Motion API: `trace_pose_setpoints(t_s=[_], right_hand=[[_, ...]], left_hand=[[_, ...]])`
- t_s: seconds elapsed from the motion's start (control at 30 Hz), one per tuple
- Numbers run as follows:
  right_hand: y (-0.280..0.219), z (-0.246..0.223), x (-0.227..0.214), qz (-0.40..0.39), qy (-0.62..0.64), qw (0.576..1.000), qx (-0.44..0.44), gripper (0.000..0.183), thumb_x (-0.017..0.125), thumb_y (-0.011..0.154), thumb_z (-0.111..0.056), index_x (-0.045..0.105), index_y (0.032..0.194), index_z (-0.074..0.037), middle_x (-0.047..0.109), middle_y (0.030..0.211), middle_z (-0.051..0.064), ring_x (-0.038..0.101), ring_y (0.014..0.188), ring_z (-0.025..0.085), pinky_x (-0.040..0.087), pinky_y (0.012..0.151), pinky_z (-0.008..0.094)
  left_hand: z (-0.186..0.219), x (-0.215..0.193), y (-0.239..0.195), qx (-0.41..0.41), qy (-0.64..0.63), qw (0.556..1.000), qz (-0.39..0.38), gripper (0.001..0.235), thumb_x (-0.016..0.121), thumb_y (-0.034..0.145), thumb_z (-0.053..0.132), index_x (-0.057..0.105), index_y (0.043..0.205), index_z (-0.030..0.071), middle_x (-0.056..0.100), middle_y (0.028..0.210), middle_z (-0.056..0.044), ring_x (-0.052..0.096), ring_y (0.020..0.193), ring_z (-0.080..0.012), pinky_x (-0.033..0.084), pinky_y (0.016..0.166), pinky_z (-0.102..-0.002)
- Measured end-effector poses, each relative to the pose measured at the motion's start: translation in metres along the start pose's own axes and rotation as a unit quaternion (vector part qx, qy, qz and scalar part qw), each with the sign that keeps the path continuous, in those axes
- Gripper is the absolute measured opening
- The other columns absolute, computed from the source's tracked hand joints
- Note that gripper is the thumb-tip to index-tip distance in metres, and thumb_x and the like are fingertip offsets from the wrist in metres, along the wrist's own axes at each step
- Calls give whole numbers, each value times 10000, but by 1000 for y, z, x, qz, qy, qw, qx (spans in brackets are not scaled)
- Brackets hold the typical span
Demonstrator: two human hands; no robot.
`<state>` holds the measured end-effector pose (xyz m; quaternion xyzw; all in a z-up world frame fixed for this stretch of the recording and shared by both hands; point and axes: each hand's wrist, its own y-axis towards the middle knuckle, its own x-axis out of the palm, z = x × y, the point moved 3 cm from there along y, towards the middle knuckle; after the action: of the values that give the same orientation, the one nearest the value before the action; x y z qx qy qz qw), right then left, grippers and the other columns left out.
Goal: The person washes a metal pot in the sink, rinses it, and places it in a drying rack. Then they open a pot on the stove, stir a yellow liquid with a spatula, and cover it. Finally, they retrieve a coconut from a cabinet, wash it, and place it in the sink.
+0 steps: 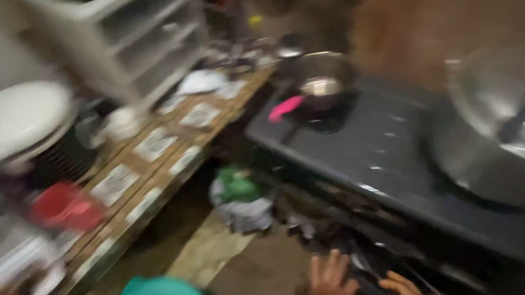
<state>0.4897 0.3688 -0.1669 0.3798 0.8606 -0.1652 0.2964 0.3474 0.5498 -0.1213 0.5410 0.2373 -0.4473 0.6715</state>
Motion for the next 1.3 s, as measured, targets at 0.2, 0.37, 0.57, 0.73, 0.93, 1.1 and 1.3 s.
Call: trace_pose_setpoints(t_s=[0.2, 0.37, 0.57, 0.73, 0.93, 1.1, 1.3], right_hand=[[-32, -76, -116, 109, 239, 959, 109, 354, 725, 907, -124, 670, 1248, -48, 673, 1355, 153, 649, 1272, 266, 523, 1048, 405], [0, -136, -198, 196, 606, 766, 90, 354, 577, 951, -130, 544, 1291, -35, 585, 1415, 226, 573, 1337, 364, 426, 1069, 517], [76, -178, -236, 202, 746, 629, 82, 457, 502, 1004, -362, 549, 1239, 28, 574, 1422, 239, 535, 1352, 377, 396, 1080, 513], [107, -169, -252, 252, 728, 628, 111, 481, 536, 1016, -414, 606, 1144, 45, 676, 1230, 205, 669, 1128, 292, 547, 997, 424], [117, -161, -250, 322, 624, 705, 98, 164, 577, 1027, -255, 563, 1082, -102, 713, 968, 85, 695, 849, 185, 579, 764, 346], [110, -178, -231, 299, 595, 744, 50, 207, 584, 1008, -200, 559, 1168, -71, 719, 951, 99, 700, 837, 194, 584, 741, 344], [97, -215, -193, 278, 554, 784, -28, 397, 623, 967, -134, 488, 1330, -44, 693, 1070, 95, 696, 918, 188, 575, 820, 366]], left_hand=[[-25, -14, 44, -9, -92, 996, 0, 245, 751, 722, 186, 691, 933, 75, 532, 1390, -277, 401, 1386, -479, 260, 1071, -730], [-33, -53, 135, 36, -171, 983, 62, 247, 736, 710, 46, 690, 951, 65, 608, 1342, -221, 499, 1346, -441, 361, 1102, -624], [-32, -116, 240, 143, -273, 950, 57, 231, 694, 799, 6, 689, 1029, 18, 647, 1266, -225, 574, 1285, -440, 428, 1094, -555], [-36, -139, 293, 184, -309, 933, 28, 181, 695, 830, 25, 691, 1012, 21, 647, 1264, -226, 565, 1291, -448, 425, 1087, -557], [-30, -138, 328, 200, -374, 906, -15, 194, 699, 842, 37, 689, 1030, -8, 661, 1247, -236, 565, 1281, -462, 440, 1058, -534], [-17, -126, 356, 74, -455, 882, -96, 302, 701, 911, 82, 645, 1189, -22, 701, 1196, -211, 651, 1187, -395, 499, 1003, -442], [29, -94, 399, -56, -679, 707, -188, 525, 696, 894, 102, 534, 1380, -11, 719, 1252, -123, 679, 1175, -211, 509, 998, -345]])
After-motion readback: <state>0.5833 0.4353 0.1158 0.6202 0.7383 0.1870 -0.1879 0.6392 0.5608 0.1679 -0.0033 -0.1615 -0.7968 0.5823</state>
